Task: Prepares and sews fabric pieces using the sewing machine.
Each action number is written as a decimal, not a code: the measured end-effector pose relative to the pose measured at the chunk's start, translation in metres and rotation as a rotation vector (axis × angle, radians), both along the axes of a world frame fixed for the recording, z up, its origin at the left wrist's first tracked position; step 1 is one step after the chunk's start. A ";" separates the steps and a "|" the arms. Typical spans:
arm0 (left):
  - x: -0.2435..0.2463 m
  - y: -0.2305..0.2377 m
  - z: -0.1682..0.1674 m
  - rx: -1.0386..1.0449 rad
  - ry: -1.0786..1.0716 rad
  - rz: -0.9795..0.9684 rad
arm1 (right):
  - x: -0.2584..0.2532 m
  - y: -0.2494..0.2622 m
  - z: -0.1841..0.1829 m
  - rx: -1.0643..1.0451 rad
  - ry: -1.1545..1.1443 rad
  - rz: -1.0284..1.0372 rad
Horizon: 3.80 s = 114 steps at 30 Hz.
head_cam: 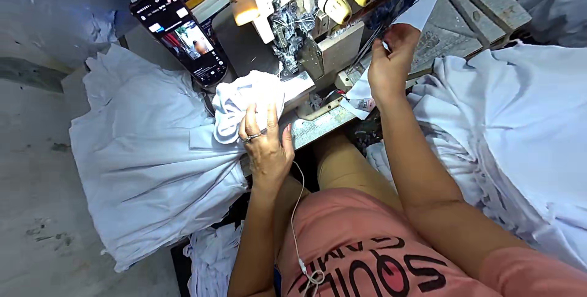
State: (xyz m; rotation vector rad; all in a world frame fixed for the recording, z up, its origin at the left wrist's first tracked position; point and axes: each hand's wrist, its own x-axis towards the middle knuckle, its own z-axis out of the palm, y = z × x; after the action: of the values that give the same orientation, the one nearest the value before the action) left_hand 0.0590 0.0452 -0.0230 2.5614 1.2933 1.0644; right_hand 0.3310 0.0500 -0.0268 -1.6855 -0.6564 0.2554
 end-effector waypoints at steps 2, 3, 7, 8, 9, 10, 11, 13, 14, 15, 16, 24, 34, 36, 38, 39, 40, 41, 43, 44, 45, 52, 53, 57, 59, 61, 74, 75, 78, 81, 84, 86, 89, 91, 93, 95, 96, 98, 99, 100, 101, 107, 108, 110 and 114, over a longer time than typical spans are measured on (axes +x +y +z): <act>0.001 0.000 -0.003 0.017 0.003 0.002 | 0.001 0.000 0.002 0.006 0.018 0.016; 0.001 0.000 -0.004 0.022 0.006 0.006 | 0.002 0.000 0.003 0.007 0.024 0.020; 0.004 0.001 -0.006 0.006 0.017 0.032 | 0.007 0.003 0.002 0.110 0.088 0.019; 0.005 0.001 -0.006 0.002 0.013 0.037 | 0.008 0.003 0.001 0.163 0.141 0.020; 0.005 0.001 -0.006 -0.005 0.006 0.039 | 0.009 0.004 0.000 0.220 0.205 0.021; 0.005 0.001 -0.005 -0.011 -0.001 0.040 | 0.009 0.004 0.000 0.263 0.257 0.012; 0.005 0.001 -0.005 -0.015 -0.006 0.042 | 0.008 0.005 0.001 0.287 0.285 0.002; 0.006 0.003 -0.006 -0.011 -0.006 0.045 | 0.007 0.008 0.002 0.299 0.301 -0.008; 0.006 0.003 -0.006 -0.009 0.002 0.051 | 0.006 0.009 0.002 0.298 0.310 -0.014; 0.007 0.003 -0.006 -0.006 0.016 0.060 | 0.007 0.011 0.002 0.301 0.326 -0.018; 0.007 0.003 -0.006 -0.006 0.027 0.069 | 0.007 0.012 0.002 0.305 0.343 -0.027; 0.008 0.002 -0.008 -0.014 0.076 0.098 | 0.008 0.011 0.012 0.214 0.316 -0.086; 0.009 0.002 -0.010 -0.007 0.111 0.112 | -0.021 -0.036 0.015 -0.014 0.277 -0.014; 0.009 0.002 -0.011 -0.003 0.121 0.119 | -0.033 -0.045 0.011 -0.003 0.148 0.060; 0.009 0.001 -0.011 -0.012 0.141 0.124 | -0.045 -0.052 0.015 -0.009 -0.039 0.189; 0.009 0.001 -0.011 -0.020 0.146 0.125 | -0.051 -0.055 0.020 -0.017 -0.150 0.261; 0.009 0.002 -0.011 -0.020 0.142 0.123 | -0.057 -0.056 0.026 -0.028 -0.263 0.320; 0.009 0.002 -0.011 -0.018 0.136 0.120 | -0.064 -0.056 0.032 -0.038 -0.369 0.360; 0.009 0.002 -0.011 -0.006 0.123 0.118 | -0.077 -0.053 0.046 -0.090 -0.563 0.398; 0.009 0.002 -0.012 0.001 0.116 0.119 | -0.082 -0.051 0.054 -0.144 -0.655 0.422; 0.009 0.003 -0.012 0.009 0.109 0.121 | -0.087 -0.047 0.062 -0.209 -0.731 0.455; 0.010 0.002 -0.012 0.014 0.119 0.146 | -0.116 -0.019 0.086 -0.515 -1.010 0.581; 0.010 0.002 -0.013 0.016 0.115 0.144 | -0.119 -0.016 0.087 -0.532 -1.019 0.585; 0.009 0.002 -0.014 0.020 0.112 0.140 | -0.128 -0.010 0.097 -0.686 -0.994 0.634; 0.008 0.002 -0.014 0.024 0.115 0.139 | -0.130 -0.009 0.099 -0.701 -0.983 0.645; 0.007 0.002 -0.015 0.025 0.103 0.128 | -0.130 -0.008 0.098 -0.689 -0.986 0.635; -0.063 -0.071 -0.018 -0.129 -0.370 -0.192 | -0.106 -0.030 0.082 -0.063 -0.762 0.465; -0.073 -0.083 -0.031 -0.204 -0.409 -0.174 | -0.109 -0.023 0.074 0.041 -0.781 0.478; -0.102 -0.112 -0.079 -0.471 -0.521 0.102 | -0.120 0.013 0.051 0.295 -0.906 0.573; -0.123 -0.117 -0.108 -0.946 -0.594 0.515 | -0.126 0.040 0.039 0.359 -1.026 0.618; -0.130 -0.098 -0.135 -1.298 -0.777 0.677 | -0.131 0.047 0.036 0.303 -1.082 0.592; -0.127 -0.082 -0.158 -1.377 -0.948 0.769 | -0.131 0.048 0.033 0.329 -1.112 0.548; -0.126 -0.068 -0.188 -1.449 -1.082 0.827 | -0.132 0.048 0.030 0.349 -1.126 0.498; -0.122 -0.070 -0.190 -1.412 -0.915 0.806 | -0.134 0.048 0.030 0.342 -1.131 0.483; -0.119 -0.076 -0.178 -1.362 -0.636 0.730 | -0.134 0.049 0.030 0.338 -1.142 0.478; -0.116 -0.082 -0.170 -1.333 -0.682 0.748 | -0.134 0.049 0.029 0.333 -1.153 0.474; -0.118 -0.084 -0.175 -1.356 -0.762 0.793 | -0.134 0.049 0.029 0.331 -1.155 0.472; -0.120 -0.084 -0.182 -1.429 -0.921 0.944 | -0.135 0.049 0.029 0.326 -1.164 0.467; -0.119 -0.082 -0.173 -1.483 -0.979 0.991 | -0.135 0.049 0.030 0.324 -1.168 0.466; -0.118 -0.081 -0.166 -1.517 -0.984 1.023 | -0.135 0.049 0.030 0.321 -1.171 0.463; -0.119 -0.082 -0.169 -1.512 -0.934 1.027 | -0.135 0.048 0.030 0.317 -1.173 0.466; -0.117 -0.081 -0.160 -1.443 -0.445 0.878 | -0.135 0.048 0.031 0.298 -1.176 0.471; -0.106 -0.075 -0.117 -1.522 -0.387 0.870 | -0.135 0.048 0.031 0.297 -1.177 0.472; -0.087 -0.067 -0.038 -1.679 -0.111 0.780 | -0.135 0.048 0.030 0.300 -1.182 0.470; -0.084 -0.081 -0.012 -1.677 -0.124 0.759 | -0.134 0.048 0.030 0.288 -1.194 0.471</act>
State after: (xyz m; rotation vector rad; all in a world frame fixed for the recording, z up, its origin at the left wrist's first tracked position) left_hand -0.0254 -0.0357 -0.0355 0.7570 1.8517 -0.0902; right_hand 0.1969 0.0980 0.0034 -1.2540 -1.8698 -0.5621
